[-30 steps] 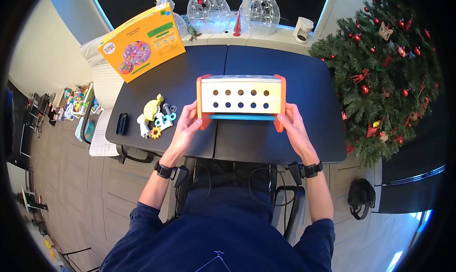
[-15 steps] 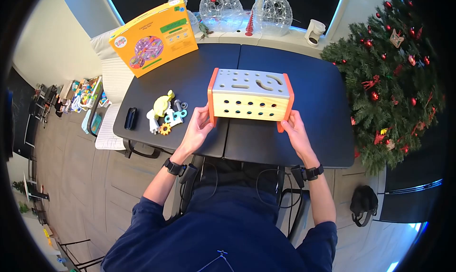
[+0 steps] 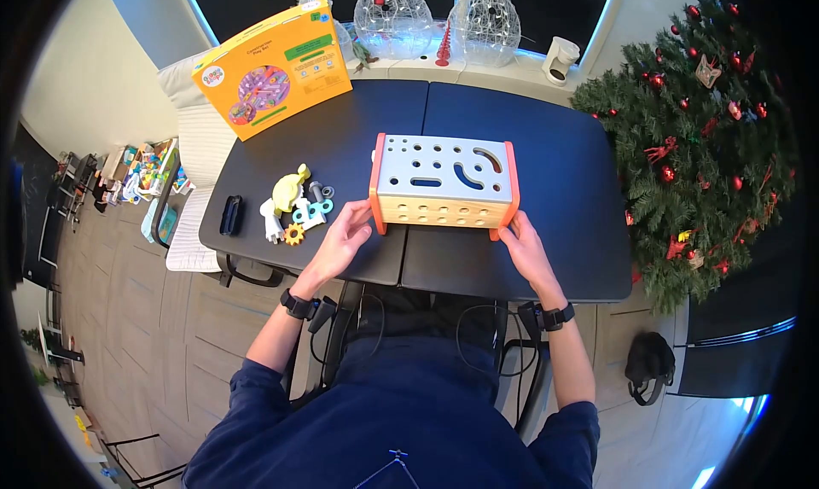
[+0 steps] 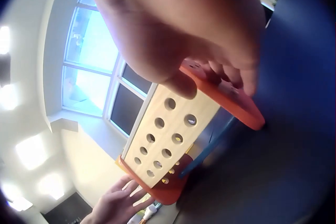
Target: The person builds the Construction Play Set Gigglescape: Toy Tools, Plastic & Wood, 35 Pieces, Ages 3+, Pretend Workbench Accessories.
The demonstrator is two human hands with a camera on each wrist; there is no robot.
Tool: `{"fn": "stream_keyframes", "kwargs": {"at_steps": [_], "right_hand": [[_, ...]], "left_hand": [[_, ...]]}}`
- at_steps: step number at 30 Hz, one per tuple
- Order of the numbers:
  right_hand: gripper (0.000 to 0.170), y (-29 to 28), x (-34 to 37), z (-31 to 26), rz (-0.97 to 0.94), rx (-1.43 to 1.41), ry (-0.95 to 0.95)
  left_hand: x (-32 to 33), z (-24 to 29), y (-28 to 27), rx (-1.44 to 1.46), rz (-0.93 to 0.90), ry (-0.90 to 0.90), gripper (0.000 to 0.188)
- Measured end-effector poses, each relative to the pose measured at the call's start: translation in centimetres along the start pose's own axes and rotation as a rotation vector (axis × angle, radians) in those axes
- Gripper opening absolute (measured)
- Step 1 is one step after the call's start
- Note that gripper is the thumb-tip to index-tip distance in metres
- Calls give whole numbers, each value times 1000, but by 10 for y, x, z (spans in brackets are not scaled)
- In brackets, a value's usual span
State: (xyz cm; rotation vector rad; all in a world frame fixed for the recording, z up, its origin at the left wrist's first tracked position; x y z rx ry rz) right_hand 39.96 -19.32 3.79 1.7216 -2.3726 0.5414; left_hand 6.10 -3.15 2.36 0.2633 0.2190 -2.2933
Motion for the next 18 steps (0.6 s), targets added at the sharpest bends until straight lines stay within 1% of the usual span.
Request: {"fn": "stream_keyframes", "kwargs": {"at_steps": [1,3,4,5,6,7,8,9,10,11,12,15,16,18], "right_hand": [[50,0,2,-3,-4,64,19],[51,-8,7,4,-22,228,-8],[52,-11,10,10,-35,308,-24],[54,-10,16,4,-48,425,31],[56,-14,28,-5,-62,541,85],[59,-16,37,-13,-75,658,139],[62,-15,42,-16,-113,758,128],[61,-11,47,-21,-164,785,158],[61,-4,54,-30,-216,814,190],[61,1,58,-32,-267,842,224],[60,3,57,-25,-347,844,210],[56,23,59,-29,-469,905,142],[56,29,58,-32,-499,892,131],[56,40,53,-40,-495,894,110]], "left_hand": [[0,5,-4,-93,-16,-22,52],[4,18,-13,-281,-44,-67,51],[9,18,-21,-366,-17,-80,52],[15,19,-30,-453,11,-93,54],[21,13,-41,-565,51,-62,54],[28,20,-49,-652,106,-67,52],[34,21,-59,-844,120,-63,50],[41,22,-68,-1034,133,-61,48],[47,26,-74,-1030,181,-123,44],[55,23,-82,-1140,184,-134,42],[61,18,-89,-1175,183,-151,42],[71,11,-94,-1195,148,-214,43],[72,9,-96,-1187,132,-238,43],[71,3,-95,-1196,98,-247,45]]}}
Point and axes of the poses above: each hand's wrist, its own x-axis away from the middle knuckle, its own y-axis out of the palm, z = x × y, the point moved 2 cm from there along -x, towards the middle knuckle, and after that the axes turned 13 degrees about y, right-handed, at the moved point
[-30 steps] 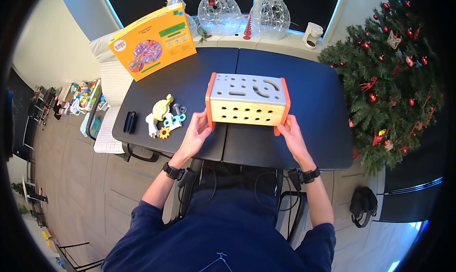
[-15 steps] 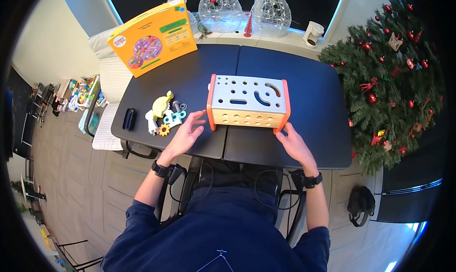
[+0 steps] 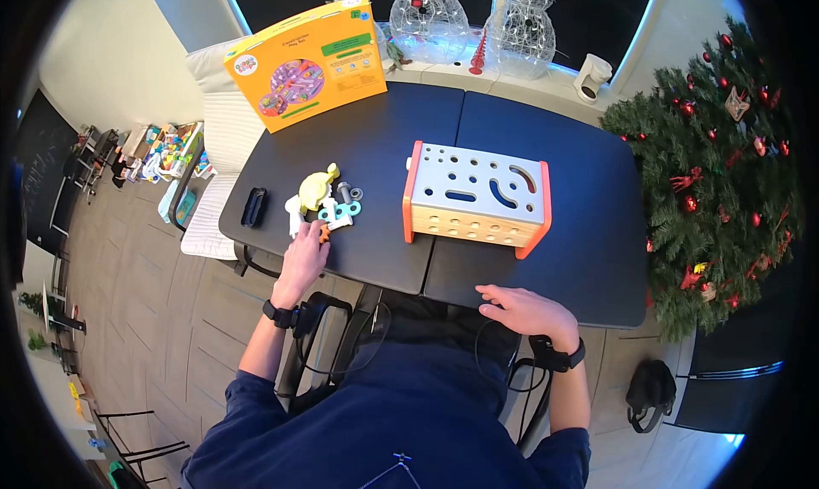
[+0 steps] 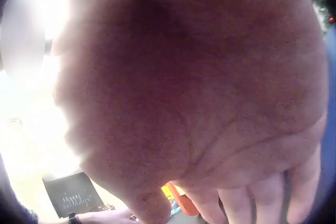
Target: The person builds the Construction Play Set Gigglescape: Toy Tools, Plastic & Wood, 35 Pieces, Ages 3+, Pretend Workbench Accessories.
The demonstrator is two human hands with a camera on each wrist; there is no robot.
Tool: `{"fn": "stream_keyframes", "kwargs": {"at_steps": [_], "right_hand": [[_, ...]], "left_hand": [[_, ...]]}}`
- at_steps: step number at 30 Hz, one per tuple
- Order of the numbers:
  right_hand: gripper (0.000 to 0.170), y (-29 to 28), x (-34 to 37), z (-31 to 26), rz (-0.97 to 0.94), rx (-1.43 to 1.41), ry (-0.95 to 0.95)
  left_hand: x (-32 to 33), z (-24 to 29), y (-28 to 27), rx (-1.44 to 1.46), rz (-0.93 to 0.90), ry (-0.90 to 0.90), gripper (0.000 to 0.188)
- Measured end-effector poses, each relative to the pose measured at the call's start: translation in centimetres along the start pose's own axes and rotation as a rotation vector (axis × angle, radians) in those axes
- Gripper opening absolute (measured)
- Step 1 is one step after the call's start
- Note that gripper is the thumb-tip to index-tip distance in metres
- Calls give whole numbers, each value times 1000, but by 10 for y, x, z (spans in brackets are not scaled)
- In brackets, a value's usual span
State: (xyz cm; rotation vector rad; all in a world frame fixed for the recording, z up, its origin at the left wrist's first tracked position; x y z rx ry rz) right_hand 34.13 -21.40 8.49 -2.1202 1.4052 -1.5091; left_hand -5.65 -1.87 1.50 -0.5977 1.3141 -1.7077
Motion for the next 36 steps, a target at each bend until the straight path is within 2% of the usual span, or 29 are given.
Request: {"fn": "stream_keyframes", "kwargs": {"at_steps": [4,8,18,25,28,33,36], "right_hand": [[57,-1,-3,-16,43,37,-1],[56,4,-6,-15,-12,45,-13],[56,6,-13,-18,-49,98,-65],[52,2,-9,-39,-45,54,-116],[45,5,-18,-43,16,-30,-248],[36,19,-41,-72,169,-74,-299],[37,37,-67,-86,273,-30,-295]], "left_hand": [[-2,1,13,-43,13,66,39],[-7,0,19,-72,26,115,31],[-17,26,21,-226,14,168,34],[-17,33,22,-101,-9,250,25],[-11,43,19,-46,-35,276,23],[-8,57,27,-32,-40,314,23],[-11,57,38,13,-13,422,23]]}}
Point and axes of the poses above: each hand's wrist, its own x-axis away from the middle knuckle, its own y-axis out of the palm, z = x × y, the point moved 2 cm from there along -x, towards the middle knuckle, and after that the axes turned 13 degrees about y, right-handed, at the moved point
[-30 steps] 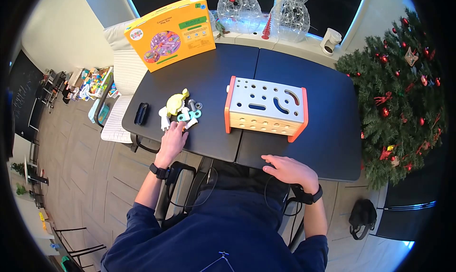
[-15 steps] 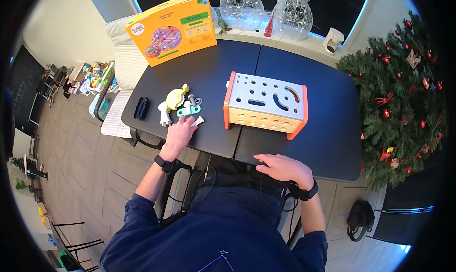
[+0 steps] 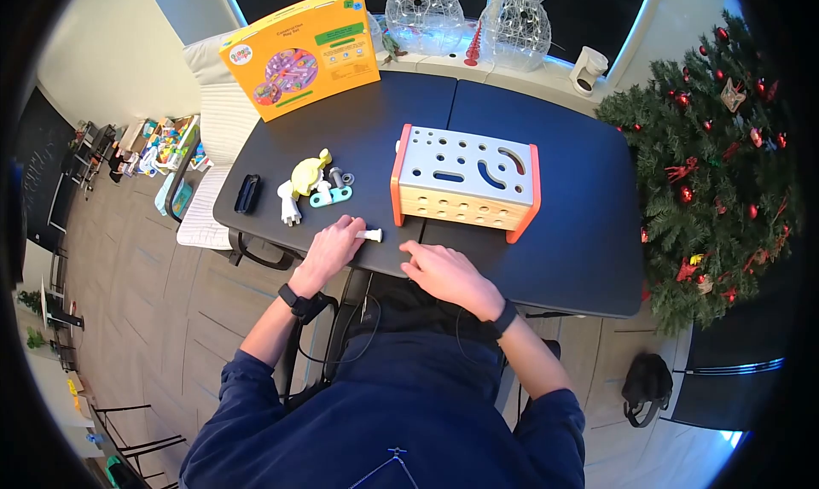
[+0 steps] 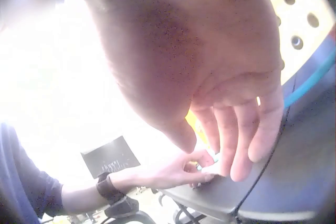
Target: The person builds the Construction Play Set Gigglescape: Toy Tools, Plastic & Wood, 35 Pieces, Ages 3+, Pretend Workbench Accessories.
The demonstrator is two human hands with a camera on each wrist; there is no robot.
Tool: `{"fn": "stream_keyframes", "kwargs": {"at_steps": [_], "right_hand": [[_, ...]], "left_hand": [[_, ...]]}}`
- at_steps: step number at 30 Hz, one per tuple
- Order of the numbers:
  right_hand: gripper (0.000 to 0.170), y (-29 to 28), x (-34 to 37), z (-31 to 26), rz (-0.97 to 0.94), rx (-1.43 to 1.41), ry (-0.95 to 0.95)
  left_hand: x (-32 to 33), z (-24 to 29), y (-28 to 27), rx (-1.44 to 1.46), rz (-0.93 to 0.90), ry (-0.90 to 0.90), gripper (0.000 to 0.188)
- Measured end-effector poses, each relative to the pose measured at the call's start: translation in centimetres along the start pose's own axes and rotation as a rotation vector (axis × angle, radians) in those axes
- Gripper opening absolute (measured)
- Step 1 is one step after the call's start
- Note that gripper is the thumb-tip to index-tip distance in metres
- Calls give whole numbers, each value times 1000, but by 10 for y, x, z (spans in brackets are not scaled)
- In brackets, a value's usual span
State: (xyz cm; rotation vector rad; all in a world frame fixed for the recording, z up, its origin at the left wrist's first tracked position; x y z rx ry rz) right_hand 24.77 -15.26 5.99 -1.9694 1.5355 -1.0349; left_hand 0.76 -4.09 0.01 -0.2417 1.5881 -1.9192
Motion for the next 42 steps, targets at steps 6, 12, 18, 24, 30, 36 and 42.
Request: {"fn": "stream_keyframes", "kwargs": {"at_steps": [6,12,18,24,30,36,42], "right_hand": [[33,32,-18,-3,205,186,-47],[24,38,-13,10,245,166,-69],[20,8,11,19,249,-66,61],[21,-6,36,24,338,-154,84],[26,-16,45,19,279,-160,43],[28,-7,43,29,221,-251,-24],[27,-10,40,24,246,-259,-28]], "left_hand": [[-8,30,-1,95,-94,96,20],[-17,52,1,188,-63,106,25],[-21,48,3,460,-27,-15,40],[-40,64,-7,1082,-71,-193,45],[-53,74,-6,1288,-97,-144,44],[-53,84,-8,1356,-113,-110,46],[-54,87,-2,1112,-34,-22,49]]}}
Point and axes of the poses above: each hand's wrist, its own x-axis away from the middle knuckle, its own y-axis out of the palm, z = x × y, the point moved 2 cm from there along -x, towards the middle knuckle, and after that the axes turned 13 degrees about y, right-handed, at the moved point
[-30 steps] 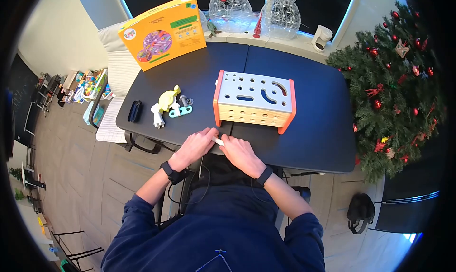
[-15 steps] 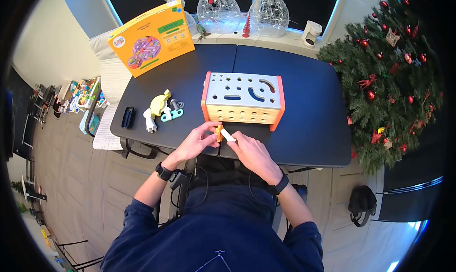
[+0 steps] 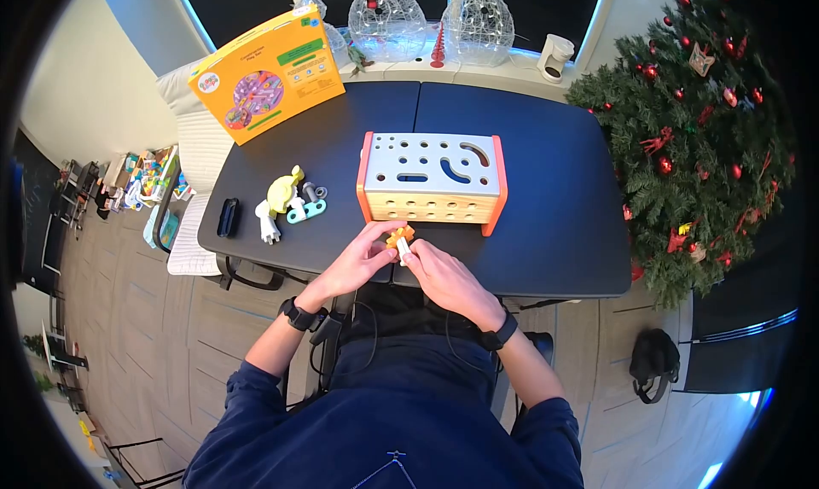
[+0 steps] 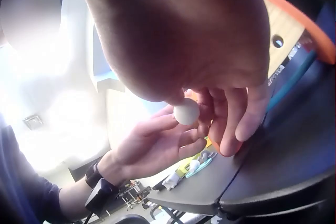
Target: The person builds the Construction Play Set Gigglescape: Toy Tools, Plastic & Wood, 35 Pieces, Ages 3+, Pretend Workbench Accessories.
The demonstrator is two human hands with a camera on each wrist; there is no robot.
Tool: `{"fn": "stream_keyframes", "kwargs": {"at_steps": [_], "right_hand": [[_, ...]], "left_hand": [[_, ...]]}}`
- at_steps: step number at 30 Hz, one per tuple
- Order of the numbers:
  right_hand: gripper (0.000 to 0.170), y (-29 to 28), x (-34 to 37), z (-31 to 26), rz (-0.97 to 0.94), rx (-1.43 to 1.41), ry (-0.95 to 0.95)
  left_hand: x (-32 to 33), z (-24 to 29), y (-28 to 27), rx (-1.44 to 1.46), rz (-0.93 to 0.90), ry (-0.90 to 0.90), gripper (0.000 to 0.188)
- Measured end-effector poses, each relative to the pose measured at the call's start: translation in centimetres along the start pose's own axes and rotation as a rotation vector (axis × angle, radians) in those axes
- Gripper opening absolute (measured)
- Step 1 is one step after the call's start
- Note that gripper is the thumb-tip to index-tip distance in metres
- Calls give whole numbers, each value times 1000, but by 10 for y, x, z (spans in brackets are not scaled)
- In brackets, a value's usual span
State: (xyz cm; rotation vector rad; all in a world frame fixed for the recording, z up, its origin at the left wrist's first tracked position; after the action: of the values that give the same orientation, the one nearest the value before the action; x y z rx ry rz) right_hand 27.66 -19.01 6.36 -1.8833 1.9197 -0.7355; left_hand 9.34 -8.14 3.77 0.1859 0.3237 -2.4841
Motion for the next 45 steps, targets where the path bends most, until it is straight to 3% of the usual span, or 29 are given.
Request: {"fn": "stream_keyframes", "kwargs": {"at_steps": [3,13,16,22,25,31,37,45], "right_hand": [[27,-2,-2,-4,63,43,25],[43,-6,-9,2,220,337,280],[45,-11,-8,-3,231,285,310],[38,-5,-12,9,22,12,198],[32,-3,-17,19,101,-99,71],[28,-1,-23,21,164,-146,88],[28,-1,-27,16,194,-141,-35],[29,-3,-28,10,231,-119,-79]], "left_hand": [[-3,4,0,35,-44,-84,49],[-5,15,15,-7,-33,-68,49],[-6,14,18,-28,-24,-25,43],[-19,24,10,-257,14,51,31],[-22,28,6,-291,11,47,27],[-26,24,2,-408,16,79,24],[-28,30,-1,-416,-13,20,26],[-26,43,-7,-460,-18,121,38]]}}
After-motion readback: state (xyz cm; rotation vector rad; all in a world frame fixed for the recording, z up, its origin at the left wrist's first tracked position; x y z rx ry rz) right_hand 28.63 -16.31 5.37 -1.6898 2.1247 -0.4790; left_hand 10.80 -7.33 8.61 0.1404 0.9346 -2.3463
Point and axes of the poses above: each hand's wrist, its own x-axis away from the middle knuckle, its own y-axis out of the palm, z = x × y, the point moved 2 cm from there along -x, towards the middle knuckle, and after that the axes turned 13 degrees about y, right-handed, at the moved point
